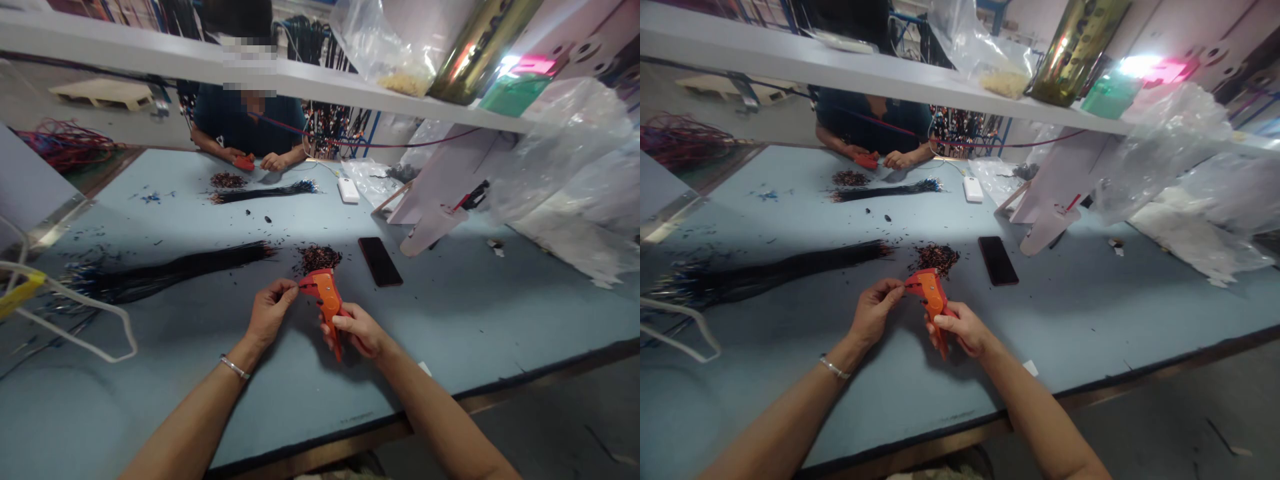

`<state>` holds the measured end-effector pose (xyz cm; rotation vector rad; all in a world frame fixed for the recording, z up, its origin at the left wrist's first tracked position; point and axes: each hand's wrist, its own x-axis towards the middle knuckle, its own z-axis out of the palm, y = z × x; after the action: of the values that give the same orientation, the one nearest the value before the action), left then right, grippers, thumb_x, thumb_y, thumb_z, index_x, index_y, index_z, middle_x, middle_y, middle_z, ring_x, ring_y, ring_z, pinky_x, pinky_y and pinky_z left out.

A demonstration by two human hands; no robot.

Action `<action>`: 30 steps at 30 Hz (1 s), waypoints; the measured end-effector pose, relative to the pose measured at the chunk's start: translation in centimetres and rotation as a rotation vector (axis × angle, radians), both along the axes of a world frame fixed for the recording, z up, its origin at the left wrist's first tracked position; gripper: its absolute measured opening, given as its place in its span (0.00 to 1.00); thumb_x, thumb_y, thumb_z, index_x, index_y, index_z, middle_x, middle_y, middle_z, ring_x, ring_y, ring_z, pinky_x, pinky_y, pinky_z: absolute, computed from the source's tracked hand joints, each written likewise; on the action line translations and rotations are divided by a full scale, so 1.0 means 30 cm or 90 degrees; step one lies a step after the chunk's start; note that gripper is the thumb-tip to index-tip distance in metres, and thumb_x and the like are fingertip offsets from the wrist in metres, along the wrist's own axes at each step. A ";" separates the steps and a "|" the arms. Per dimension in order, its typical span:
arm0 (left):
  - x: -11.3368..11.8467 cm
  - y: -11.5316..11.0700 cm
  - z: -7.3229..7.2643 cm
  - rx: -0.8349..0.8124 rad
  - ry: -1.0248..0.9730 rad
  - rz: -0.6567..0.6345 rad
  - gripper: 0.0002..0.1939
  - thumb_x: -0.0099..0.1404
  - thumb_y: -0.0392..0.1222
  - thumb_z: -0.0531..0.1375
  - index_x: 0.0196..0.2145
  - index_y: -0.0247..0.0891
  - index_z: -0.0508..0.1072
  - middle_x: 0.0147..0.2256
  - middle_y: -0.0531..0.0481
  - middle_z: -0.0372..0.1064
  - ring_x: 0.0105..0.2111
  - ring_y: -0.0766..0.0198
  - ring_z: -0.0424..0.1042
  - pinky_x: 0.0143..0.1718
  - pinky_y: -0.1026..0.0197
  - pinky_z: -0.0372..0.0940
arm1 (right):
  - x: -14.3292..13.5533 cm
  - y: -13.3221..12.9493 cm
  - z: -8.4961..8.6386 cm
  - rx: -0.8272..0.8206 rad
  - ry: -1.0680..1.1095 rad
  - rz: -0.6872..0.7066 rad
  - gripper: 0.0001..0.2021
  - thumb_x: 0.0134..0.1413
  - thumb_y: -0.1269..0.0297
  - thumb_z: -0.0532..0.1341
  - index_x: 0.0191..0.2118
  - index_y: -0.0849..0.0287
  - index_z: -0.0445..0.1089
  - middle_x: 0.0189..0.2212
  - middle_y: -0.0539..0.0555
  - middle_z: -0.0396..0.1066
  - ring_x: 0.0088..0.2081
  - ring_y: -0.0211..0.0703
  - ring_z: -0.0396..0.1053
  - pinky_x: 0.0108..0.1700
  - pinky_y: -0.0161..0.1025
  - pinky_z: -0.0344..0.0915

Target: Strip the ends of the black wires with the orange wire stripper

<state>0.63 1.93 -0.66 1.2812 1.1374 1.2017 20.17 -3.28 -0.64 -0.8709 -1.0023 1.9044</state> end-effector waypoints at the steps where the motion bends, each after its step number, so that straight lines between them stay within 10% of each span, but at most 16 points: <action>1: 0.000 0.000 0.000 -0.002 -0.001 0.004 0.10 0.55 0.48 0.63 0.26 0.37 0.74 0.22 0.55 0.67 0.24 0.67 0.61 0.29 0.65 0.58 | 0.000 0.000 0.000 -0.003 0.001 -0.001 0.21 0.47 0.51 0.70 0.38 0.64 0.70 0.27 0.51 0.69 0.23 0.36 0.69 0.24 0.32 0.67; 30: 0.004 0.001 -0.002 -0.041 -0.069 -0.005 0.12 0.53 0.49 0.65 0.25 0.37 0.74 0.20 0.56 0.65 0.22 0.69 0.58 0.26 0.66 0.56 | -0.018 -0.007 -0.018 -0.014 0.003 -0.023 0.22 0.45 0.49 0.71 0.35 0.63 0.68 0.24 0.48 0.67 0.21 0.34 0.66 0.22 0.31 0.63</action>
<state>0.74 1.96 -0.72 1.1570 1.0832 1.2046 19.62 -3.50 -1.18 -0.8910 -0.9576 1.8897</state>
